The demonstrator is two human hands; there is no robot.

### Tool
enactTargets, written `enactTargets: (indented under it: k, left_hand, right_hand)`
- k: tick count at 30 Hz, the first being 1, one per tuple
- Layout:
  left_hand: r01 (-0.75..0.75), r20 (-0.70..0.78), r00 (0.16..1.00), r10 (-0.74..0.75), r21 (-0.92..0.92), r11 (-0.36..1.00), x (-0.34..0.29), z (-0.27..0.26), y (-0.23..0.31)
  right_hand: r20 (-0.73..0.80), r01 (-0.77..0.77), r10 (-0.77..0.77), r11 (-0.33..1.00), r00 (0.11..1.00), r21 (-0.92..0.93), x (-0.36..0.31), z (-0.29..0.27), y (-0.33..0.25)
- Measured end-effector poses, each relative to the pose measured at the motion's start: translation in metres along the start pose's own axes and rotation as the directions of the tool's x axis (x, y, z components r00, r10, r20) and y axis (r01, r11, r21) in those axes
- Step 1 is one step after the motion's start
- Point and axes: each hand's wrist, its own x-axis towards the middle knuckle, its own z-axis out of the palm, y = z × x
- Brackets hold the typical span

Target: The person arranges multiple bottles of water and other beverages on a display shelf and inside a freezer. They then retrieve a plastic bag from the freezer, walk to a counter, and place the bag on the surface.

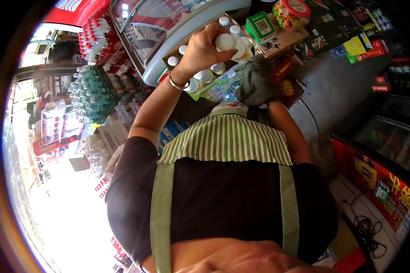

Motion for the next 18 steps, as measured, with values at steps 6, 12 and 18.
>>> enactTargets:
  k: [6, 12, 18]
  left_hand:
    - [-0.153, 0.170, 0.979, 0.116, 0.225, 0.962, -0.011, 0.030, -0.001]
    - [-0.092, 0.209, 0.978, 0.029, 0.300, 0.949, -0.004, 0.030, -0.003]
    - [0.068, 0.213, 0.963, -0.165, 0.398, 0.915, 0.010, 0.043, -0.067]
  right_hand:
    - [-0.034, 0.339, -0.383, 0.851, 0.923, -0.402, -0.005, -0.036, -0.124]
    - [0.122, 0.429, -0.499, 0.566, 0.858, -0.704, 0.002, -0.068, -0.011]
    - [0.125, 0.223, -0.364, 0.241, 0.923, -0.944, -0.052, -0.098, 0.034]
